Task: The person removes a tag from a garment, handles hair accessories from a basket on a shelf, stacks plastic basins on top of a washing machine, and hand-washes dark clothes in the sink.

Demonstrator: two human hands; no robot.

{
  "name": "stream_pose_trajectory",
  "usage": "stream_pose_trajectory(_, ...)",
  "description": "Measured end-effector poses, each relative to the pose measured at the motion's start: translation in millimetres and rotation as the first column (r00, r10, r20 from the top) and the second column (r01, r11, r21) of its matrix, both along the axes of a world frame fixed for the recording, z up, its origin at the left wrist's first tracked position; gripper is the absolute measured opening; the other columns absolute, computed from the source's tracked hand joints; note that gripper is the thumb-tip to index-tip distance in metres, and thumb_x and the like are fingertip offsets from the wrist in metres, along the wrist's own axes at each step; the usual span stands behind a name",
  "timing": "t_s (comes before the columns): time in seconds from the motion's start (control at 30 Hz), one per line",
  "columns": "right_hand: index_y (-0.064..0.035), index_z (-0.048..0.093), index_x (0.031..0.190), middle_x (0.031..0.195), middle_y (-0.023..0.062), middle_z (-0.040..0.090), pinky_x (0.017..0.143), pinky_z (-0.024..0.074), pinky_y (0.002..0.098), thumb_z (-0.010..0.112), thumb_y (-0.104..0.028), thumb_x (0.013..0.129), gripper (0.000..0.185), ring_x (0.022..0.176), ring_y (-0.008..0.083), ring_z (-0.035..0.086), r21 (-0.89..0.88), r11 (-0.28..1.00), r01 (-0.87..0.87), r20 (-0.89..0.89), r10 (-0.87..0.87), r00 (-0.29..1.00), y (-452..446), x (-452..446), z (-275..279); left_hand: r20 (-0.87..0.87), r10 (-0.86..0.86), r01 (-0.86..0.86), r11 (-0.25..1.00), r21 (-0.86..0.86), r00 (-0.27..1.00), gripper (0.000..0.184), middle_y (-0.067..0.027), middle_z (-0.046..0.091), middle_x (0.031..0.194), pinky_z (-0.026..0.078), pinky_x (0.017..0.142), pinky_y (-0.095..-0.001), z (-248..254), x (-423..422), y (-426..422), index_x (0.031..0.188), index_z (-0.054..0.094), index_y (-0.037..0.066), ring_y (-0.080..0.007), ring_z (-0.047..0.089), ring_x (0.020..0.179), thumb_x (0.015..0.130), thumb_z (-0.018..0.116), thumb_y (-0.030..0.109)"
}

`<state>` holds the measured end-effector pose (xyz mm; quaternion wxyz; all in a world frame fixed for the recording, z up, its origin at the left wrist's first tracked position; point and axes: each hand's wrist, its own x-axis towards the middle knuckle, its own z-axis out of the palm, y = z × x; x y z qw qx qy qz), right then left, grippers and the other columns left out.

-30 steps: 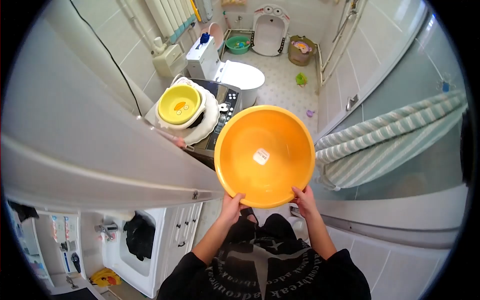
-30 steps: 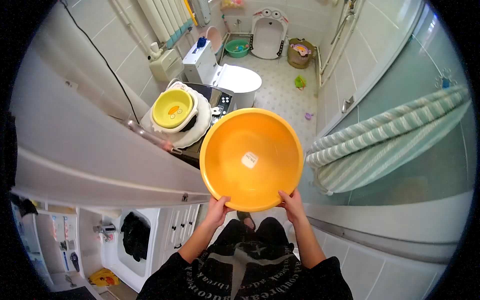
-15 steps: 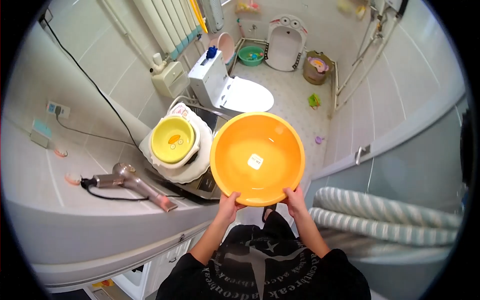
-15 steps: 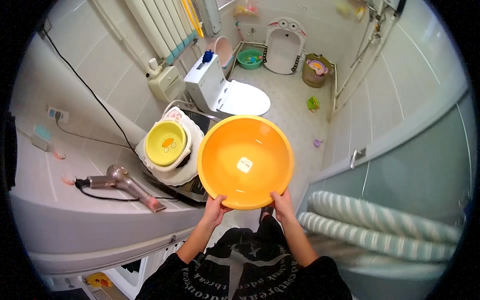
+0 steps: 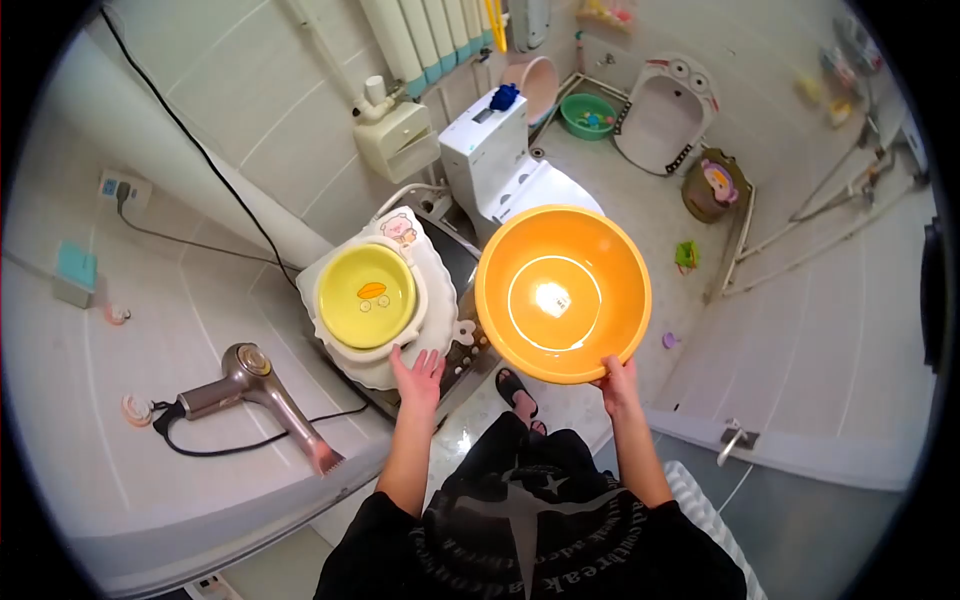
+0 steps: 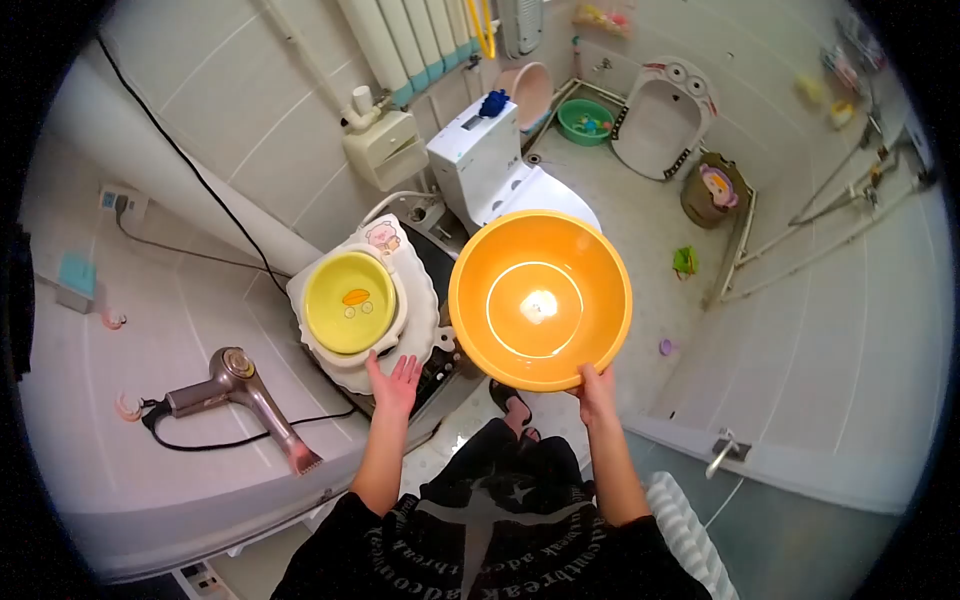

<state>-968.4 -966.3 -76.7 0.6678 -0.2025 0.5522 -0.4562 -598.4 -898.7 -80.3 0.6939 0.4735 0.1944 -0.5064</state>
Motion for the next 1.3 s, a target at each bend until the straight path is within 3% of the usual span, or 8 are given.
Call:
stream_pose_trajectory(0.13, -0.0060, 0.046, 0.133, 0.116, 0.0121, 0.064, 0.066, 0.0625, 0.0418, 0.051, -0.006, 0.089, 0.044, 0.092, 0.0271, 0.071, -0.017, 0.995, -0.102, -0.011, 0.101, 0.995, -58.9, 30.8, 14.2, -0.110, 0.151, -0.152, 0.988, 0.002, 0.982, 0.069, -0.0191, 0.049, 0.143, 0.049, 0.104, -0.0405, -17.8, 40.8, -30.3, 0.141, 0.046, 0.004, -0.0306, 0.054, 0.127, 0.092, 0.065, 0.049)
stream_pose_trajectory(0.27, -0.0027, 0.049, 0.131, 0.115, 0.0122, 0.066, 0.063, 0.0632, 0.0392, 0.052, -0.006, 0.089, 0.043, 0.092, 0.0261, 0.072, 0.000, 0.984, -0.177, -0.041, 0.177, 0.983, -102.1, 60.6, 13.4, -0.023, 0.311, -0.311, 0.948, -0.066, 0.950, 0.044, -0.0119, 0.062, 0.129, 0.050, 0.104, -0.0423, -69.3, 65.9, -40.2, 0.132, 0.052, 0.005, -0.0284, 0.060, 0.119, 0.093, 0.064, 0.020)
stream_pose_trajectory(0.37, -0.0025, 0.050, 0.130, 0.114, 0.0122, 0.066, 0.064, 0.0638, 0.0400, 0.053, -0.007, 0.089, 0.041, 0.092, 0.0269, 0.072, -0.009, 0.964, -0.266, -0.051, 0.265, 0.963, -126.1, 77.8, 17.5, 0.000, 0.359, -0.358, 0.932, -0.062, 0.933, 0.052, -0.0125, 0.057, 0.132, 0.057, 0.090, -0.0481, -63.9, 75.7, -38.0, 0.138, 0.045, 0.011, -0.0324, 0.062, 0.115, 0.089, 0.063, 0.008)
stream_pose_trajectory(0.47, -0.0019, 0.051, 0.128, 0.114, 0.0124, 0.066, 0.065, 0.0641, 0.0405, 0.053, -0.006, 0.089, 0.040, 0.092, 0.0268, 0.072, 0.009, 0.956, -0.293, -0.101, 0.292, 0.951, -142.6, 96.8, 30.3, 0.106, 0.377, -0.384, 0.921, 0.061, 0.920, 0.055, -0.0110, 0.057, 0.132, 0.059, 0.085, -0.0472, -19.3, 77.4, -29.7, 0.139, 0.044, 0.015, -0.0307, 0.064, 0.112, 0.087, 0.063, 0.007)
stream_pose_trajectory(0.6, -0.0022, 0.050, 0.130, 0.115, 0.0122, 0.066, 0.066, 0.0642, 0.0403, 0.054, -0.005, 0.090, 0.040, 0.093, 0.0264, 0.072, -0.041, 0.921, -0.386, -0.094, 0.382, 0.920, -167.4, 111.1, 30.5, 0.281, 0.440, -0.455, 0.890, -0.014, 0.853, 0.059, -0.0088, 0.057, 0.131, 0.060, 0.077, -0.0407, 42.1, 67.2, -18.0, 0.141, 0.042, 0.020, -0.0269, 0.066, 0.107, 0.087, 0.064, 0.007)
stream_pose_trajectory(0.8, -0.0061, 0.048, 0.133, 0.116, 0.0104, 0.065, 0.066, 0.0629, 0.0365, 0.055, -0.005, 0.093, 0.041, 0.096, 0.0245, 0.071, -0.060, 0.830, -0.555, -0.078, 0.550, 0.832, -188.0, 172.8, 40.3, 0.375, 0.418, -0.436, 0.899, -0.041, 0.827, 0.052, -0.0077, 0.061, 0.127, 0.058, 0.086, -0.0403, 109.3, 51.2, -17.1, 0.138, 0.046, 0.016, -0.0238, 0.065, 0.109, 0.090, 0.066, 0.009)
stream_pose_trajectory(1.03, -0.0134, 0.046, 0.140, 0.114, 0.0046, 0.066, 0.064, 0.0612, 0.0305, 0.059, -0.015, 0.100, 0.041, 0.088, 0.0181, 0.071, -0.030, 0.576, -0.817, -0.056, 0.815, 0.577, -199.4, 266.7, 22.2, 0.397, 0.260, -0.289, 0.957, 0.014, 0.880, 0.044, -0.0085, 0.066, 0.121, 0.060, 0.073, -0.0369, 103.0, 29.1, -51.7, 0.134, 0.051, 0.014, -0.0221, 0.070, 0.098, 0.093, 0.065, 0.008)
stream_pose_trajectory(1.3, -0.0159, 0.036, 0.151, 0.125, 0.0070, 0.063, 0.069, 0.0616, 0.0304, 0.060, -0.013, 0.101, 0.056, 0.097, 0.0189, 0.070, -0.055, 0.480, -0.876, 0.045, 0.877, 0.478, -202.4, 284.3, 15.0, 0.413, 0.286, -0.376, 0.914, 0.154, 0.865, 0.048, -0.0116, 0.065, 0.118, 0.061, 0.064, -0.0348, 51.9, 38.7, -89.4, 0.136, 0.045, 0.010, -0.0234, 0.072, 0.091, 0.093, 0.066, 0.008)
